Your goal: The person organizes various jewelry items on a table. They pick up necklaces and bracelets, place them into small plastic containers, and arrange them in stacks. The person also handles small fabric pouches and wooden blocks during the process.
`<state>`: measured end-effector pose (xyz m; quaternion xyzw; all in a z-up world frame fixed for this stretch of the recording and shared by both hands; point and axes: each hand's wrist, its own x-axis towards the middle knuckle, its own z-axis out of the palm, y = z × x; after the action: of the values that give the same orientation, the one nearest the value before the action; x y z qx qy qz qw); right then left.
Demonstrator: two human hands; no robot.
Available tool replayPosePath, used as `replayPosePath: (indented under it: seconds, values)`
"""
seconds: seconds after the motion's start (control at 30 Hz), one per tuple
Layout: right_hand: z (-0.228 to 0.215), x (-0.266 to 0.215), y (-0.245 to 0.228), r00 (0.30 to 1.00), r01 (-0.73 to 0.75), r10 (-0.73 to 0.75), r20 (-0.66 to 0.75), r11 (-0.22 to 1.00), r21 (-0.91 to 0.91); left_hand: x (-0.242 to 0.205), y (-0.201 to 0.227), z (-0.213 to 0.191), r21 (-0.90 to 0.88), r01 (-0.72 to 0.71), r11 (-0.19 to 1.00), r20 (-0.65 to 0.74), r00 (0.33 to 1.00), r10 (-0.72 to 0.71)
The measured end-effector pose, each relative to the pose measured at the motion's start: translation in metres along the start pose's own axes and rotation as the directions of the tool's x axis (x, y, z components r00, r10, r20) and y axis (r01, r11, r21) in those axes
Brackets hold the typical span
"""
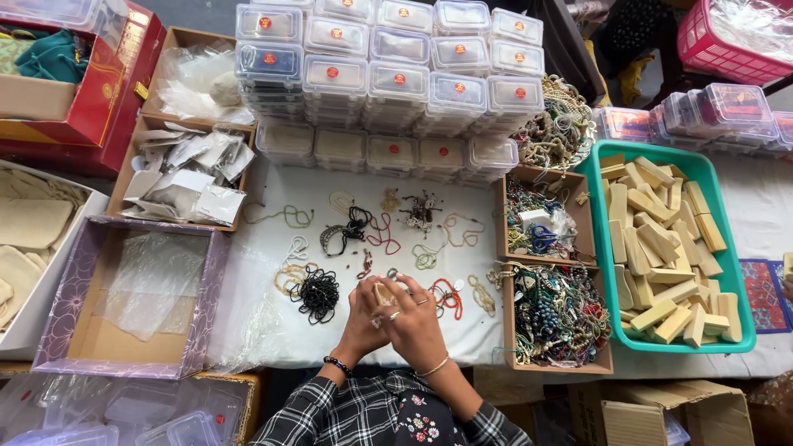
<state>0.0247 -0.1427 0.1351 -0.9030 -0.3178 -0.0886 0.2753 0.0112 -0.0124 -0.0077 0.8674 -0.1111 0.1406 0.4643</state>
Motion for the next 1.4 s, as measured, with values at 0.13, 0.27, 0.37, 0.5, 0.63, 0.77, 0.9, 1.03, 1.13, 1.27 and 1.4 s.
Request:
replayPosePath:
  seconds: [0.13, 0.27, 0.37, 0.5, 0.63, 0.77, 0.9, 1.03, 1.13, 1.27, 1.4]
  values:
    - [-0.013, -0.001, 0.011, 0.969, -0.227, 0.247, -0.005, 0.898, 0.377, -0.002, -0.001, 0.001, -0.022, 0.025, 0.999, -0.033, 0.999, -0.025]
    - [-0.018, 0.000, 0.021, 0.924, -0.374, 0.380, 0.054, 0.861, 0.345, 0.006, 0.000, -0.001, -0.029, -0.016, 0.999, -0.035, 0.999, 0.015]
    - [0.004, -0.011, 0.039, 0.806, -0.581, 0.562, 0.185, 0.690, 0.433, 0.010, 0.004, -0.006, -0.027, -0.044, 0.999, -0.036, 0.998, 0.043]
    - [0.022, -0.019, 0.055, 0.779, -0.627, 0.582, 0.234, 0.704, 0.334, 0.014, 0.009, -0.006, -0.041, -0.096, 0.995, -0.031, 0.995, 0.095]
    - [-0.002, -0.010, 0.053, 0.783, -0.604, 0.595, 0.181, 0.658, 0.450, 0.023, 0.013, -0.022, -0.071, -0.078, 0.994, -0.016, 0.997, 0.077]
    - [-0.009, -0.008, 0.074, 0.862, -0.504, 0.463, 0.206, 0.741, 0.443, 0.019, -0.010, -0.014, -0.129, 0.007, 0.992, 0.091, 0.996, 0.005]
    - [0.009, -0.031, 0.105, 0.768, -0.563, 0.518, 0.377, 0.264, 0.783, 0.018, -0.014, -0.007, -0.231, 0.302, 0.925, 0.272, 0.933, -0.237]
    - [0.024, -0.040, 0.119, 0.691, -0.689, 0.450, 0.566, 0.173, 0.704, 0.016, -0.029, 0.004, -0.494, 0.665, 0.560, 0.481, 0.745, -0.462]
    - [0.044, -0.051, 0.127, 0.658, -0.702, 0.450, 0.604, 0.075, 0.708, 0.024, -0.023, -0.007, -0.571, 0.784, 0.245, 0.624, 0.608, -0.490]
    - [0.063, -0.063, 0.140, 0.627, -0.705, 0.521, 0.578, 0.066, 0.706, 0.023, -0.014, -0.012, -0.554, 0.814, 0.176, 0.678, 0.564, -0.472]
    - [0.055, -0.046, 0.125, 0.584, -0.670, 0.590, 0.558, -0.039, 0.742, 0.026, -0.018, -0.011, -0.554, 0.811, 0.188, 0.692, 0.574, -0.438]
